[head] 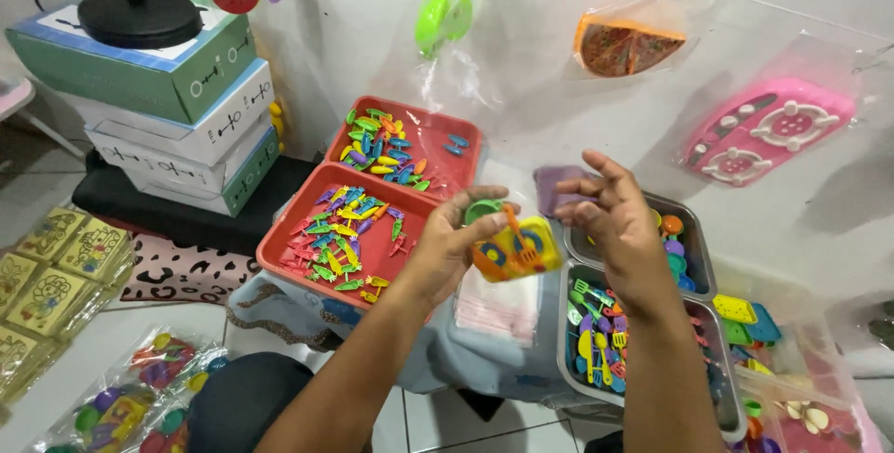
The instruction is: The person sits on the floor and packs various small plastic toys, including a yellow toy car, orange cutlery, and colorful spoons, into a clear plastic bag. They pick up items from red trays and a metal tray, place them into the bag, and then seal it.
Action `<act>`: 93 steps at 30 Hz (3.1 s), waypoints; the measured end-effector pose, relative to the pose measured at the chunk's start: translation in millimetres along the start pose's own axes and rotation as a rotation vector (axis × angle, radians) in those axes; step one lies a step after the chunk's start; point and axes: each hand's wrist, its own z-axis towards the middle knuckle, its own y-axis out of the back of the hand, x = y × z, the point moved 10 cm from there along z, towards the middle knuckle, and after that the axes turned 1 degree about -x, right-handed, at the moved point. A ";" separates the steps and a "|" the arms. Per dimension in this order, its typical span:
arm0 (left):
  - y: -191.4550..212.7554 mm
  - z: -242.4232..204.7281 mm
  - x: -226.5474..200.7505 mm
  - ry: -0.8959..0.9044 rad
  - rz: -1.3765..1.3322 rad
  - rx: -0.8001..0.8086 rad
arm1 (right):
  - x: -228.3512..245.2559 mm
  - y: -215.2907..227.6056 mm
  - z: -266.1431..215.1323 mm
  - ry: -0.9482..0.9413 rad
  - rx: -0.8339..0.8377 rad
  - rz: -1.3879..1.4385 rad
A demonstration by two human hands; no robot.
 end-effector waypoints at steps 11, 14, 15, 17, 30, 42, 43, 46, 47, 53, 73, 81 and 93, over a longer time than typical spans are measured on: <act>12.7 -0.1 -62.3 -0.235 0.493 -0.025 | -154.2 -6.5 4.1 -0.371 0.157 -1.053; 2.3 -5.7 -63.9 -0.217 0.550 0.058 | -197.0 -7.4 7.5 -0.383 0.191 -1.180; -3.3 -8.2 -63.0 -0.198 0.568 0.098 | -212.5 -4.3 12.0 -0.364 0.177 -1.233; -6.2 -11.6 -61.6 -0.184 0.613 0.124 | -206.0 -10.3 6.5 -0.365 0.177 -1.203; -15.2 -16.4 -57.5 -0.143 0.843 0.152 | -174.7 -7.6 4.7 -0.476 0.095 -0.848; -30.0 -20.6 -47.7 -0.007 1.069 0.215 | 19.6 146.2 -19.3 0.351 -0.440 0.349; -32.0 -21.5 -47.6 -0.003 1.068 0.219 | 28.5 150.2 -28.0 0.348 -0.445 0.347; -34.5 -23.3 -37.9 0.079 1.128 0.238 | 68.3 155.4 -57.4 0.481 -0.467 0.115; -34.4 -23.4 -34.4 0.105 1.166 0.234 | 78.7 149.3 -63.3 0.499 -0.448 -0.006; -44.7 -33.0 -22.5 0.215 1.110 0.254 | 105.3 115.3 -69.6 0.514 -0.375 -0.306; -46.8 -34.9 -18.1 0.213 1.409 0.278 | 118.6 52.8 -42.4 0.356 -0.124 -0.609; -52.2 -35.7 -18.8 0.147 1.339 0.328 | 108.5 36.0 -31.5 0.327 -0.002 -0.607; -54.0 -39.1 -23.2 0.191 1.330 0.316 | 89.5 40.1 -24.8 0.235 -0.021 -0.618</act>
